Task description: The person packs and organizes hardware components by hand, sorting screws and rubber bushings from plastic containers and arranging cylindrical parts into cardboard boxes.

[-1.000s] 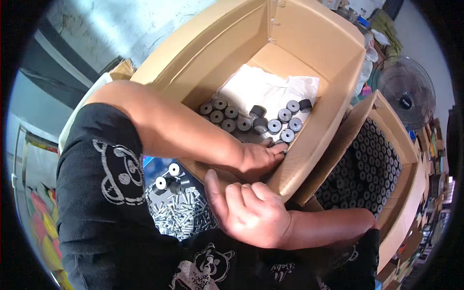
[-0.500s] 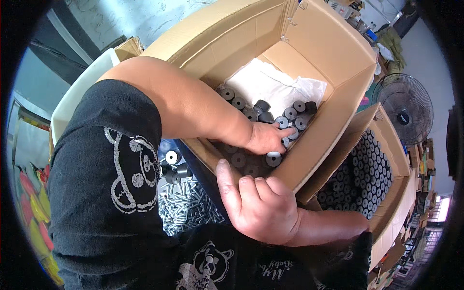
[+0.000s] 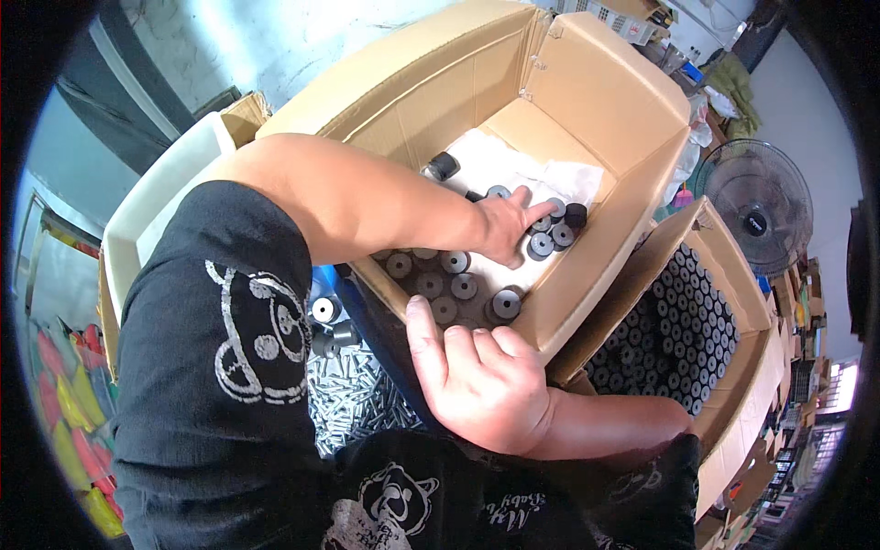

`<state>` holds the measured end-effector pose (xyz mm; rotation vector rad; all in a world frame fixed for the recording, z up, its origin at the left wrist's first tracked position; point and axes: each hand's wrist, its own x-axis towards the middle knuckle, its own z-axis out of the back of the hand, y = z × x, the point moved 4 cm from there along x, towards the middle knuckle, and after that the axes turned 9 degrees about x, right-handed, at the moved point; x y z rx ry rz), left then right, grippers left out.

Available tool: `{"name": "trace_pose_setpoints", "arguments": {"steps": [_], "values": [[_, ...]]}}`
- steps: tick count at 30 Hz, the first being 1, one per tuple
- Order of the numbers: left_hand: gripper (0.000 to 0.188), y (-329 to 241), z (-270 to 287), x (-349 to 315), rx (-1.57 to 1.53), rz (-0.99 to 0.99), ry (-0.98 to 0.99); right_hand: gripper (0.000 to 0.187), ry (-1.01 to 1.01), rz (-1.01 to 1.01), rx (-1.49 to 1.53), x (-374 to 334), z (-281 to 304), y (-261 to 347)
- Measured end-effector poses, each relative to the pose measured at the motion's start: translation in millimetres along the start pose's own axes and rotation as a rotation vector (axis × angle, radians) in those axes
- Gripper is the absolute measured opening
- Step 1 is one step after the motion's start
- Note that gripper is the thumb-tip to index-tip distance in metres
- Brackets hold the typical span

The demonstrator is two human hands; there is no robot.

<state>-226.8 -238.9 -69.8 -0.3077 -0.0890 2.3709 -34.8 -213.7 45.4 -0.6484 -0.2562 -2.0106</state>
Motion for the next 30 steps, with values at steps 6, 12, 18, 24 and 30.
{"name": "trace_pose_setpoints", "arguments": {"steps": [6, 12, 18, 24, 30], "values": [[0.093, -37.3, -11.4, 30.5, 0.179, 0.309, 0.128, 0.053, -0.009, -0.038, 0.004, -4.4, -0.2, -4.7], [0.068, -15.7, -45.6, 19.9, 0.276, -0.045, -0.326, 0.054, -0.005, -0.041, 0.039, -7.7, -5.5, -1.8], [0.051, -2.2, -55.2, 19.7, 0.380, -0.221, -0.473, 0.052, -0.032, -0.052, 0.071, -7.3, -3.4, 0.5], [0.044, 7.1, -50.9, 31.4, 0.273, -0.381, -0.419, 0.051, -0.023, -0.068, 0.069, -6.7, -5.1, 0.5], [0.035, 1.8, -36.9, 30.0, -0.027, -0.247, -0.419, 0.048, 0.007, -0.015, 0.056, -4.4, -6.1, 12.3]]}}
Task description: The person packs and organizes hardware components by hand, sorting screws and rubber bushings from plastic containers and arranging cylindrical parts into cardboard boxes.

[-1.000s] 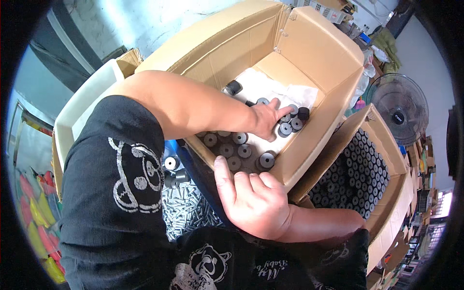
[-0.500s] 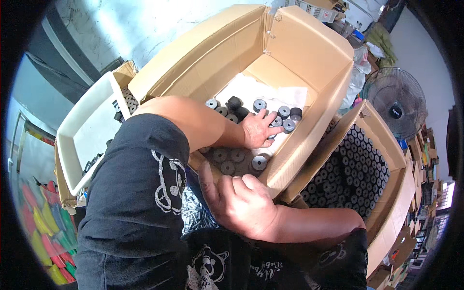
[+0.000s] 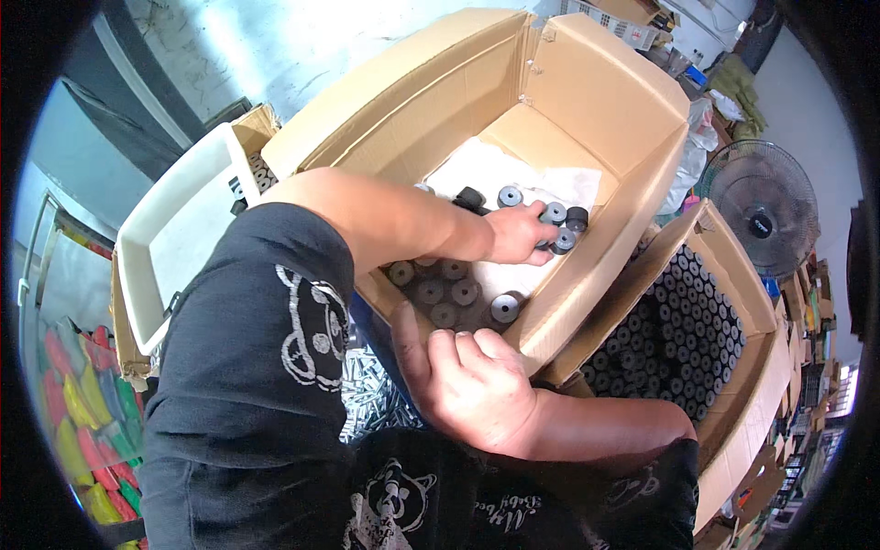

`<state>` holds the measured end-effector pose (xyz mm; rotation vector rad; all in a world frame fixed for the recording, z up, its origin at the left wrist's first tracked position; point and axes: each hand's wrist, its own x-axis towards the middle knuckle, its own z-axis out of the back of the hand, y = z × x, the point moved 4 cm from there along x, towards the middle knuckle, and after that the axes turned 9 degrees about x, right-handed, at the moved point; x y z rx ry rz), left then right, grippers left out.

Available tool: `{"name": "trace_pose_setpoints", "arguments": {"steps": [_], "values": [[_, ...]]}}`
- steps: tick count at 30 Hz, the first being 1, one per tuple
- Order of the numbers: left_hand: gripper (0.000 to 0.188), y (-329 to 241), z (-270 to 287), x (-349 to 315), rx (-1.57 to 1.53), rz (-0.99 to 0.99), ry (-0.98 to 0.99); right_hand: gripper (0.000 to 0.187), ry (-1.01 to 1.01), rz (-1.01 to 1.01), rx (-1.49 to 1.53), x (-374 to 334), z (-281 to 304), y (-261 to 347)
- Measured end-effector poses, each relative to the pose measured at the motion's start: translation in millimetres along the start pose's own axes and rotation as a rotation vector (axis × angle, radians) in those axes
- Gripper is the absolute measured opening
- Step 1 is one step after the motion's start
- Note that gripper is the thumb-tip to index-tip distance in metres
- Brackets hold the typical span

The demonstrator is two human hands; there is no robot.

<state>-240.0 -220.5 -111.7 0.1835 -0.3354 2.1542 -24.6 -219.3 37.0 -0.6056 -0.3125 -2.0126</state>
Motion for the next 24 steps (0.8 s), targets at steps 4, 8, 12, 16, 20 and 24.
{"name": "trace_pose_setpoints", "arguments": {"steps": [4, 8, 12, 16, 20, 24], "values": [[0.041, -17.3, 90.1, 27.3, -0.239, 0.177, -0.002, 0.043, -0.044, -0.025, -0.127, 4.9, 6.1, 1.8], [0.039, -51.5, 239.4, -2.6, -0.335, 0.193, -0.133, 0.036, -0.039, -0.052, -0.147, -2.1, 2.0, -11.9], [0.031, -90.4, 318.8, -149.4, -0.200, 0.392, -0.215, 0.035, -0.058, -0.022, -0.179, 9.3, 4.6, -5.2], [0.029, -104.7, 271.3, -276.4, -0.033, 0.667, -0.070, 0.044, 0.016, -0.025, -0.200, 4.7, -2.9, -7.3], [0.030, -118.6, 186.5, -369.4, 0.117, 0.919, 0.051, 0.054, -0.025, -0.063, -0.117, 2.2, -3.2, -4.2], [0.033, -114.1, 115.0, -428.2, 0.368, 0.855, 0.163, 0.046, 0.102, -0.093, -0.177, -1.6, -2.2, -4.4]]}}
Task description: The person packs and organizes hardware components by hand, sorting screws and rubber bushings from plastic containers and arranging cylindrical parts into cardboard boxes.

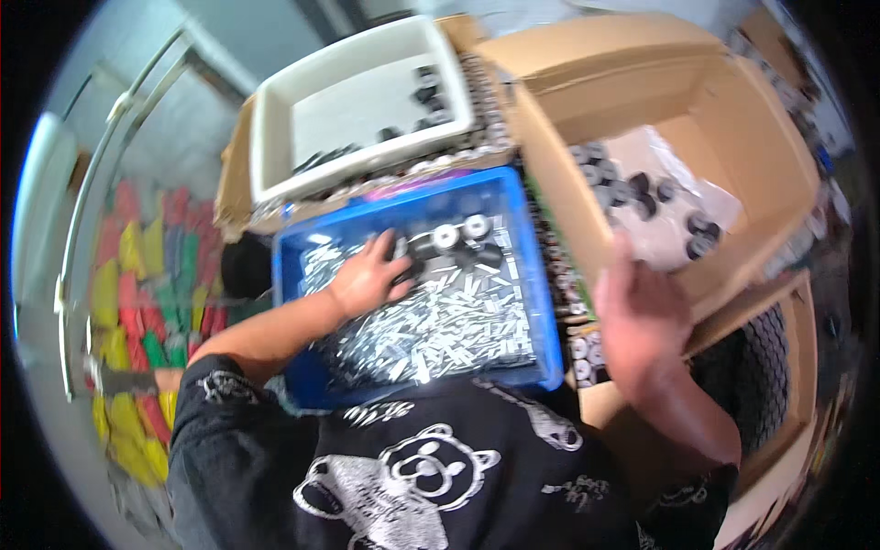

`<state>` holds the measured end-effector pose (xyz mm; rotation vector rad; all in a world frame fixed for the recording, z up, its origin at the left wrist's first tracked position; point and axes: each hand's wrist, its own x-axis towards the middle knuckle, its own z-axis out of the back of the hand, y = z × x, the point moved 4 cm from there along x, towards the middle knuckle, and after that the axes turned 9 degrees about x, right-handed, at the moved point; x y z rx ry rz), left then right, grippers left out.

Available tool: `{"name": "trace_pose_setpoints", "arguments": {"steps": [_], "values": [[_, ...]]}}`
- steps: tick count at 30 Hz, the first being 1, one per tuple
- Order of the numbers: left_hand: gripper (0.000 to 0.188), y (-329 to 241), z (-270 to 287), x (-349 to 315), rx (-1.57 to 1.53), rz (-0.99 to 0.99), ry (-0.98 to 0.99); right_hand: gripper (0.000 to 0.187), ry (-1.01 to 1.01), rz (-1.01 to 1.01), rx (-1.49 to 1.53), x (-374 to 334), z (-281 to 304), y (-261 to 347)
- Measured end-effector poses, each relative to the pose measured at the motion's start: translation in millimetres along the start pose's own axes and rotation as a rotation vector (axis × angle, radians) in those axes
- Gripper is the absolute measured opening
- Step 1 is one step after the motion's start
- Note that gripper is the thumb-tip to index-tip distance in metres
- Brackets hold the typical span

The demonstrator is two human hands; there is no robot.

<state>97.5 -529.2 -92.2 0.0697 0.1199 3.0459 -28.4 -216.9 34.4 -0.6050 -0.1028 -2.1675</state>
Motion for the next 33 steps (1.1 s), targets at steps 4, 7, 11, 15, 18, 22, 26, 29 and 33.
{"name": "trace_pose_setpoints", "arguments": {"steps": [4, 7, 11, 15, 18, 22, 26, 29, 33], "values": [[0.041, -10.3, -0.8, 8.6, 0.119, 0.033, 0.016, 0.034, -0.173, 0.078, 0.008, 4.7, 7.2, 3.4], [0.046, -20.7, 36.1, 16.9, 0.207, 0.127, 0.315, 0.035, -0.196, 0.108, 0.044, 7.2, 5.7, 5.0], [0.021, -86.0, 196.7, 126.7, -0.249, -0.157, -0.055, 0.045, -0.103, 0.045, 0.048, 1.3, 7.2, -12.4], [0.035, -157.7, 256.1, 206.2, -0.184, -0.688, -0.076, 0.040, -0.126, 0.146, 0.134, 3.7, 8.2, 0.1], [0.048, -224.8, 193.4, 313.7, -0.024, -0.775, 0.254, 0.040, -0.091, 0.133, 0.102, 6.6, 11.8, 1.0], [0.060, -318.2, 68.2, 401.5, 0.174, -0.933, 0.224, 0.039, -0.075, 0.057, 0.102, 8.1, 10.1, -8.2], [0.085, -345.6, 25.9, 395.9, 0.063, -0.929, 0.230, 0.045, 0.010, 0.127, 0.146, 3.4, 9.4, -10.2], [0.086, -336.5, 9.8, 397.7, -0.082, -0.855, 0.188, 0.048, 0.000, 0.126, 0.181, 4.6, 8.6, -9.5], [0.079, -335.0, -2.8, 398.2, -0.121, -0.896, 0.055, 0.052, 0.023, 0.136, 0.223, 4.1, 10.3, -11.1]]}}
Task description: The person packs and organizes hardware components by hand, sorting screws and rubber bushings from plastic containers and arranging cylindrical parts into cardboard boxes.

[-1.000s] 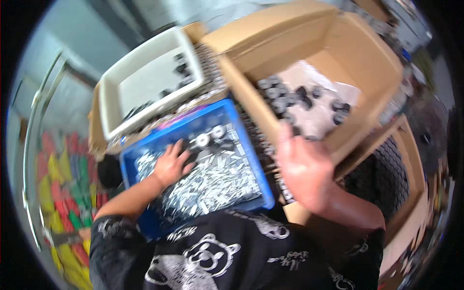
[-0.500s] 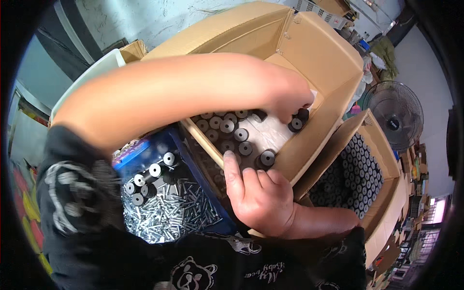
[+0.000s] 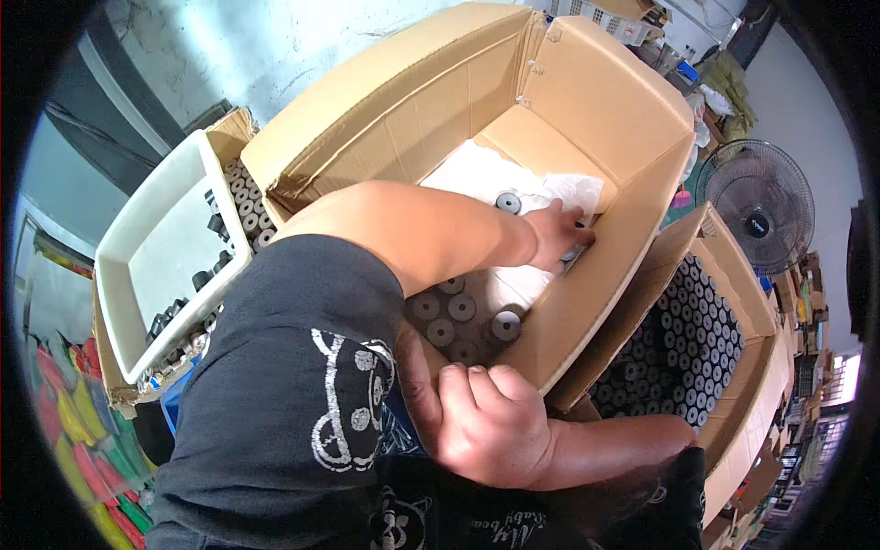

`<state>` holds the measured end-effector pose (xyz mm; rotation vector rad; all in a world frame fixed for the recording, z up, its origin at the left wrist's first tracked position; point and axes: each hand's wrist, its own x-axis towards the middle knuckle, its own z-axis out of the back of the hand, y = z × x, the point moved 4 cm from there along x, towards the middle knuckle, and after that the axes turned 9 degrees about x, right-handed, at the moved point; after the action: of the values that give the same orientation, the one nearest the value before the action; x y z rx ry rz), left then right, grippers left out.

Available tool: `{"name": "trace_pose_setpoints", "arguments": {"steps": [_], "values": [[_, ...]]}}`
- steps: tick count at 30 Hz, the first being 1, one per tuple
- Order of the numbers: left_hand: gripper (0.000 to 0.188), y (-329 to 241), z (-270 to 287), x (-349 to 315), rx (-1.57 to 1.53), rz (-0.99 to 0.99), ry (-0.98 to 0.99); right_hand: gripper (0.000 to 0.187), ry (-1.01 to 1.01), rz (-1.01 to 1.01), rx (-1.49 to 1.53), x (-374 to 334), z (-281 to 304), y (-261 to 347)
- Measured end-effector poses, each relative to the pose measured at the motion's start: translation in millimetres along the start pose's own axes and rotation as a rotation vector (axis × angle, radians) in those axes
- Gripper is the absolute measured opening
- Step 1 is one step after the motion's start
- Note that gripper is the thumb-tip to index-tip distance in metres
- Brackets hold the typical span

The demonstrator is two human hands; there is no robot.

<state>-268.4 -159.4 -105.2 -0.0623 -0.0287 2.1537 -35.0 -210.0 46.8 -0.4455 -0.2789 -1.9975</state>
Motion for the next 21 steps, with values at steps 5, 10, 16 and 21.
{"name": "trace_pose_setpoints", "arguments": {"steps": [5, 10, 16, 21], "values": [[0.061, -0.6, -3.8, -8.4, 0.011, -0.044, -0.078, 0.053, -0.089, -0.005, -0.017, -2.5, -0.3, -0.7], [0.052, 2.5, 13.3, -10.5, 0.022, -0.084, -0.093, 0.051, -0.149, -0.022, -0.038, -3.0, -3.1, 3.4], [0.040, 68.0, 45.6, -33.6, 0.077, 0.149, 0.087, 0.048, -0.163, -0.018, -0.087, -0.2, -1.1, 5.0], [0.045, 77.1, 30.4, -52.1, 0.045, 0.199, 0.073, 0.048, -0.130, -0.001, -0.101, -0.6, 0.6, 5.5]]}}
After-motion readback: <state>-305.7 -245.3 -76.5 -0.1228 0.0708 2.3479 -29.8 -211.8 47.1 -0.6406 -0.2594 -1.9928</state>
